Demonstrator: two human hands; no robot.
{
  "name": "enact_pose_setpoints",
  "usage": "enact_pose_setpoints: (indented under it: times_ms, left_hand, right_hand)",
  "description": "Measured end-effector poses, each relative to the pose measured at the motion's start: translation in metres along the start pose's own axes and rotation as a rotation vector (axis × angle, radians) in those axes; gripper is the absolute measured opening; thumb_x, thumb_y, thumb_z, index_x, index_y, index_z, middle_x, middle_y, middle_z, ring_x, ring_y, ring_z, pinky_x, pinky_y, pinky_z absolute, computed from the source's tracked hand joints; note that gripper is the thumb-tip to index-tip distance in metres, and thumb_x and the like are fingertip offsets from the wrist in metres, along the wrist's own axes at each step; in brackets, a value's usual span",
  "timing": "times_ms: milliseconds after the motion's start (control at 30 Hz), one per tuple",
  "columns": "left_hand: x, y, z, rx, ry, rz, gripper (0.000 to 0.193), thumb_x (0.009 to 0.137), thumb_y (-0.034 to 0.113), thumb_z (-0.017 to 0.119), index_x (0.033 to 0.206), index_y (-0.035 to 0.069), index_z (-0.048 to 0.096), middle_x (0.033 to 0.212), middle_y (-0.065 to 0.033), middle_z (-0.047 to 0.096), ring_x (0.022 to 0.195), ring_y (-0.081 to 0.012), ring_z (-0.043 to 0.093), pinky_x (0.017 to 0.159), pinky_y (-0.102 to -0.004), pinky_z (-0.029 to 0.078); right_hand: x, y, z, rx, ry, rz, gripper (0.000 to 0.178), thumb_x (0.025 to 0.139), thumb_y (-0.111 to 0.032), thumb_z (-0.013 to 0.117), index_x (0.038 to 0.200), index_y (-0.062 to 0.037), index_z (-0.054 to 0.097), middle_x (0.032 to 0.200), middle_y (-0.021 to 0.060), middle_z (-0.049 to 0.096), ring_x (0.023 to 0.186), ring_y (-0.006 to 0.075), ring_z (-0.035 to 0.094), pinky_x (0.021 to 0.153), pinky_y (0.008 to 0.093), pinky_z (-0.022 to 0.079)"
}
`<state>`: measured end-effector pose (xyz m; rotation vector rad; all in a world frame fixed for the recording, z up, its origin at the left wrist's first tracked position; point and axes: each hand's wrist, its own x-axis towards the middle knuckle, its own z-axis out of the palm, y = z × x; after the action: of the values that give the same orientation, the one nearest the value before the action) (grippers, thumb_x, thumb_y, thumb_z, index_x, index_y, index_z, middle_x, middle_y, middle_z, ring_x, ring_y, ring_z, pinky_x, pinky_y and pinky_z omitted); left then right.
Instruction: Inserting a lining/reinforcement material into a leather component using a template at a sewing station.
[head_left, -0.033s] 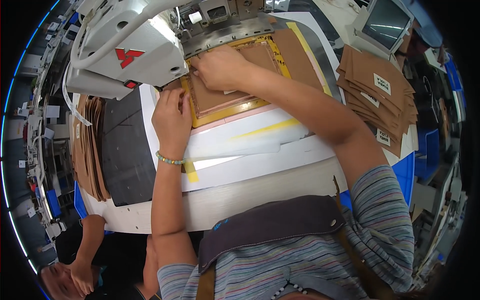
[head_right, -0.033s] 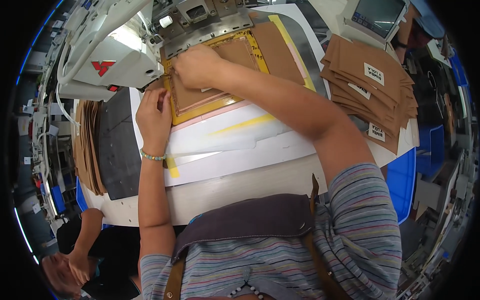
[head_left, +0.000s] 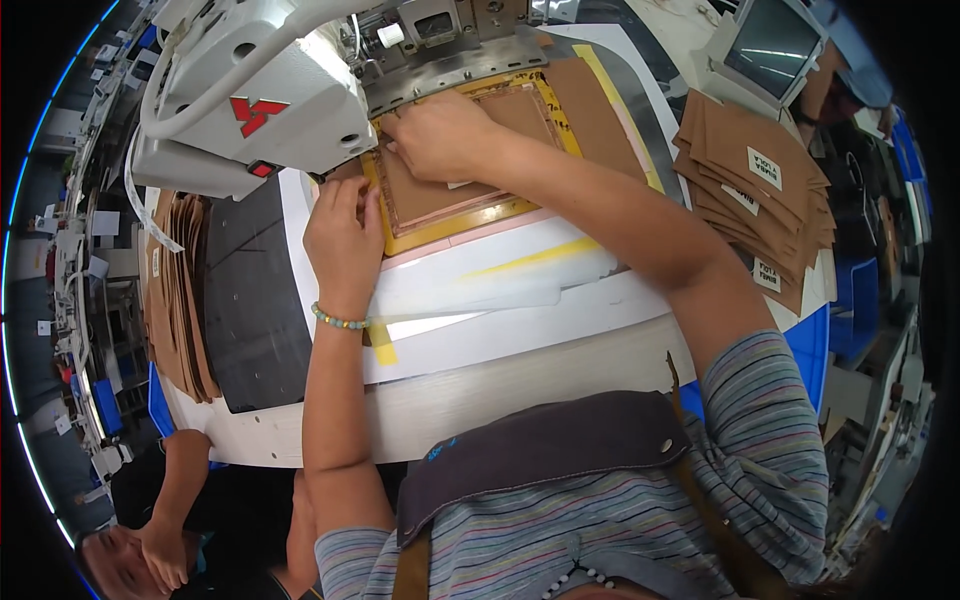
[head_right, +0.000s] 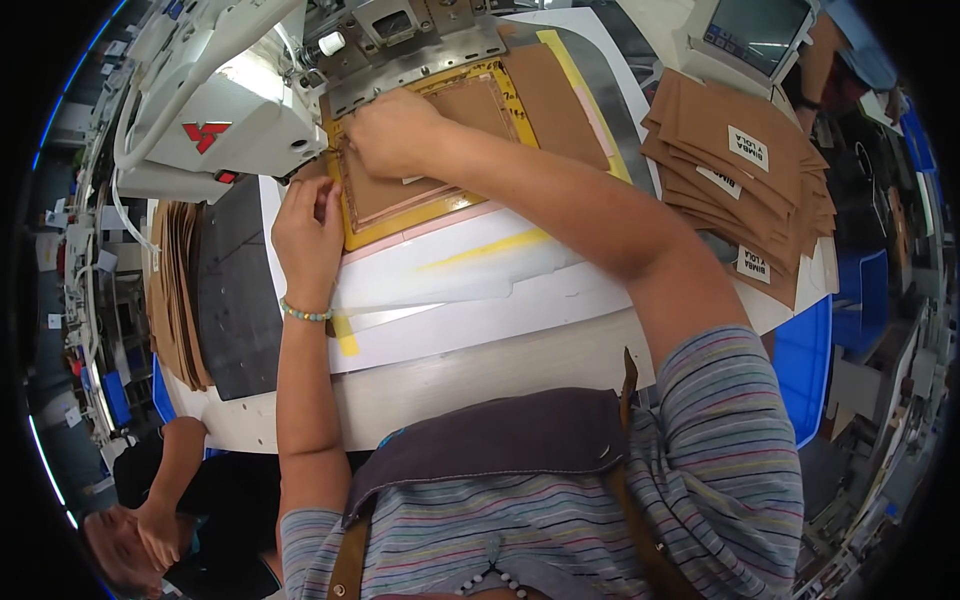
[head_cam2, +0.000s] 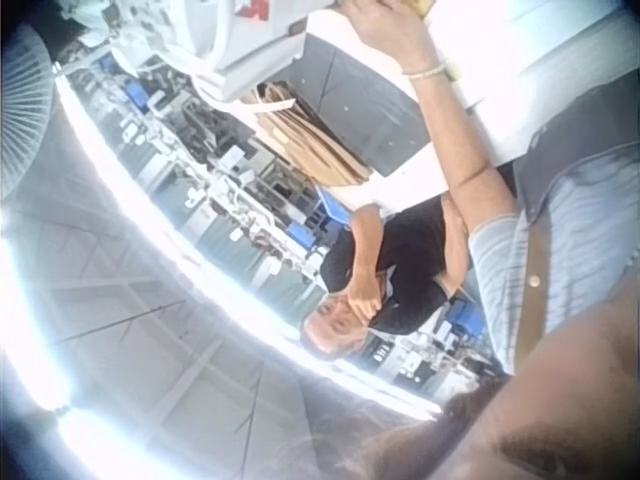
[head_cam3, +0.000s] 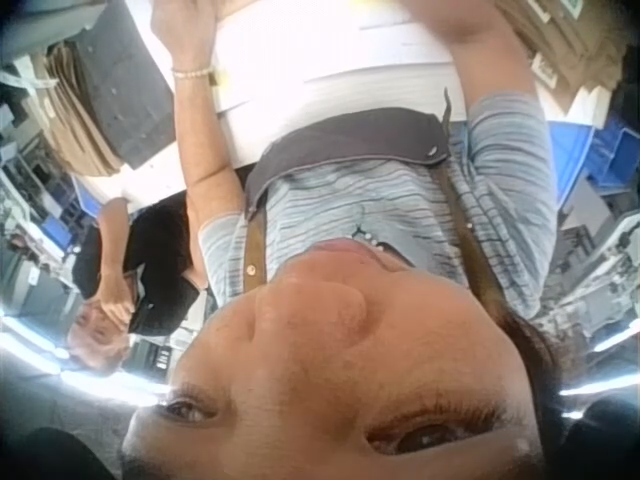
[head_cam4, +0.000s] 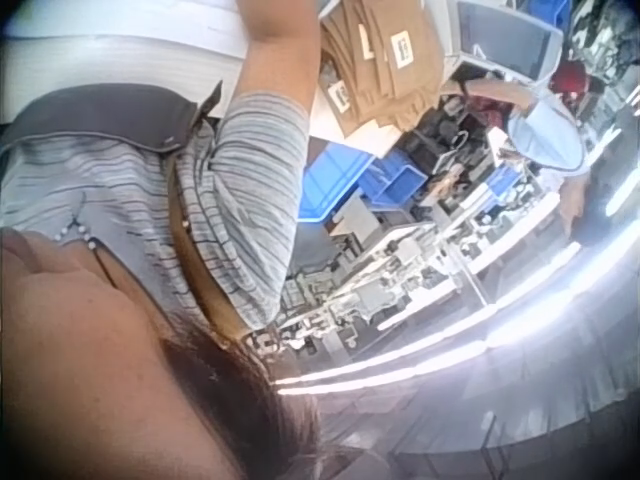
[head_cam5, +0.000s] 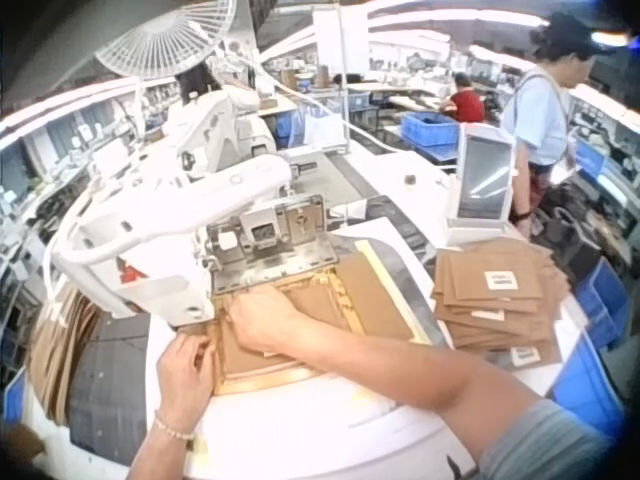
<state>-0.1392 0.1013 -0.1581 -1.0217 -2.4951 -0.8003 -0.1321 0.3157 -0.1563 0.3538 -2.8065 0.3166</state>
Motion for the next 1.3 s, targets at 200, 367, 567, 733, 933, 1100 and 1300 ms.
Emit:
enact_pose_setpoints:
  times_ms: [200,367,567,733,933,1100,1300]
  left_hand:
    - [0.0,0.002,0.0,-0.007,-0.008,-0.012,0.014,0.092,0.008,0.076,0.104,0.002,0.071,0.086,-0.0087,0.065,0.069,-0.0249,0.066,0.064,-0.0379,0.053]
    - [0.0,0.0,-0.003,-0.013,0.003,-0.011,0.014,0.093,0.009,0.076,0.105,0.002,0.072,0.083,-0.009,0.064,0.065,-0.0223,0.063,0.062,-0.0346,0.051]
    - [0.002,0.001,-0.001,-0.056,-0.007,-0.071,0.015,0.093,0.011,0.076,0.105,0.002,0.073,0.083,-0.0092,0.064,0.069,-0.0227,0.062,0.066,-0.0347,0.051]
    - [0.007,-0.028,0.006,0.042,0.208,0.098,0.022,0.093,0.02,0.078,0.106,0.002,0.074,0.09,-0.0116,0.063,0.086,-0.0285,0.061,0.077,-0.0401,0.051]
    - [0.042,-0.07,0.022,-0.511,0.014,-0.257,0.027,0.09,0.013,0.083,0.112,-0.001,0.076,0.111,-0.0082,0.076,0.094,-0.0158,0.07,0.085,-0.031,0.055]
    - [0.055,-0.08,0.037,-0.701,-0.115,-0.228,0.02,0.091,0.004,0.081,0.11,0.0,0.077,0.109,-0.0072,0.079,0.1,-0.0132,0.071,0.09,-0.0295,0.056]
    - [0.059,-0.075,0.039,-0.717,-0.094,-0.21,0.015,0.091,0.003,0.081,0.106,0.002,0.078,0.103,-0.0049,0.079,0.097,-0.0142,0.072,0.09,-0.0302,0.056]
  right_hand:
    - [0.003,-0.003,0.002,0.033,0.022,0.001,0.028,0.1,-0.029,0.061,0.107,-0.0035,0.072,0.09,0.0186,0.075,0.084,0.0373,0.074,0.076,0.049,0.057]
    - [0.002,-0.009,0.005,0.137,0.093,0.125,0.032,0.104,-0.032,0.057,0.106,-0.0018,0.068,0.087,0.0211,0.074,0.083,0.041,0.073,0.078,0.0514,0.056]
    - [0.016,-0.005,0.0,0.402,0.198,0.432,0.04,0.106,-0.038,0.055,0.106,0.0008,0.066,0.089,0.0238,0.074,0.087,0.0443,0.071,0.082,0.0541,0.055]
    - [0.006,0.009,-0.01,0.357,0.168,0.355,0.041,0.104,-0.035,0.057,0.111,0.0037,0.067,0.093,0.0245,0.076,0.091,0.0439,0.073,0.086,0.0527,0.056]
    - [0.0,0.009,-0.003,0.148,0.103,0.107,0.031,0.098,-0.029,0.062,0.1,0.0003,0.072,0.09,0.022,0.075,0.086,0.0421,0.073,0.081,0.052,0.057]
    - [0.004,0.005,0.001,0.038,0.023,-0.036,0.025,0.094,-0.026,0.066,0.096,-0.0021,0.073,0.089,0.0197,0.076,0.082,0.0392,0.074,0.077,0.0495,0.058]
    - [0.008,0.002,-0.001,0.019,-0.028,-0.067,0.022,0.092,-0.022,0.064,0.095,-0.0022,0.074,0.084,0.0185,0.076,0.082,0.0383,0.074,0.076,0.0493,0.057]
